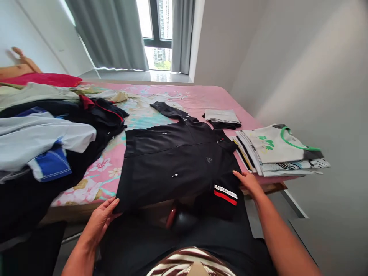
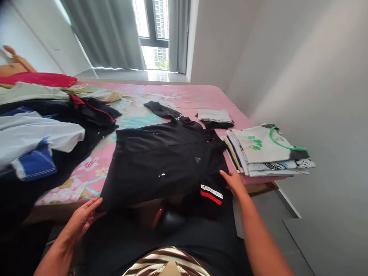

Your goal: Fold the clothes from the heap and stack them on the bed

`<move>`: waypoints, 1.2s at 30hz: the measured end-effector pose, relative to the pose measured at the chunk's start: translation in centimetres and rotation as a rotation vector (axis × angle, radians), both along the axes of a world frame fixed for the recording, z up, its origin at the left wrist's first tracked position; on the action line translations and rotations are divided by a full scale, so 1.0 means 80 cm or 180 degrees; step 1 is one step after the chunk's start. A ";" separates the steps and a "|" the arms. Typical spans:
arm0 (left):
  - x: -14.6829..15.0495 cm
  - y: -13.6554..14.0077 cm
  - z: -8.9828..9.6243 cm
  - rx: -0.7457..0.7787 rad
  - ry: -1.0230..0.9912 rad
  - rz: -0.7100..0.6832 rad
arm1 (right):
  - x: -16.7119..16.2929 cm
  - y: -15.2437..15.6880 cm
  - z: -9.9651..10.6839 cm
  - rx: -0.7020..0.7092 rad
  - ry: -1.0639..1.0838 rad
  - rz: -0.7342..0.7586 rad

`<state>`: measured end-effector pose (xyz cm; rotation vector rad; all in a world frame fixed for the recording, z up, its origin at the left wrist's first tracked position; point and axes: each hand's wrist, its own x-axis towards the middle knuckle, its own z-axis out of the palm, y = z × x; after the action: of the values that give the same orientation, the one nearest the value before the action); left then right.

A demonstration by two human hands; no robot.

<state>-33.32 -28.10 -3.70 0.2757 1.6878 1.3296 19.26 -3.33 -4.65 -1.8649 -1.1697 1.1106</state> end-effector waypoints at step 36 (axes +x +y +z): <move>-0.008 -0.013 0.003 -0.0225 0.0562 -0.1079 | -0.030 -0.088 -0.018 -0.0611 0.1992 -0.0004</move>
<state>-33.99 -29.17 -3.49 0.6238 1.7369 1.0157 16.86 -10.35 -6.08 -1.4691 -0.7171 1.6912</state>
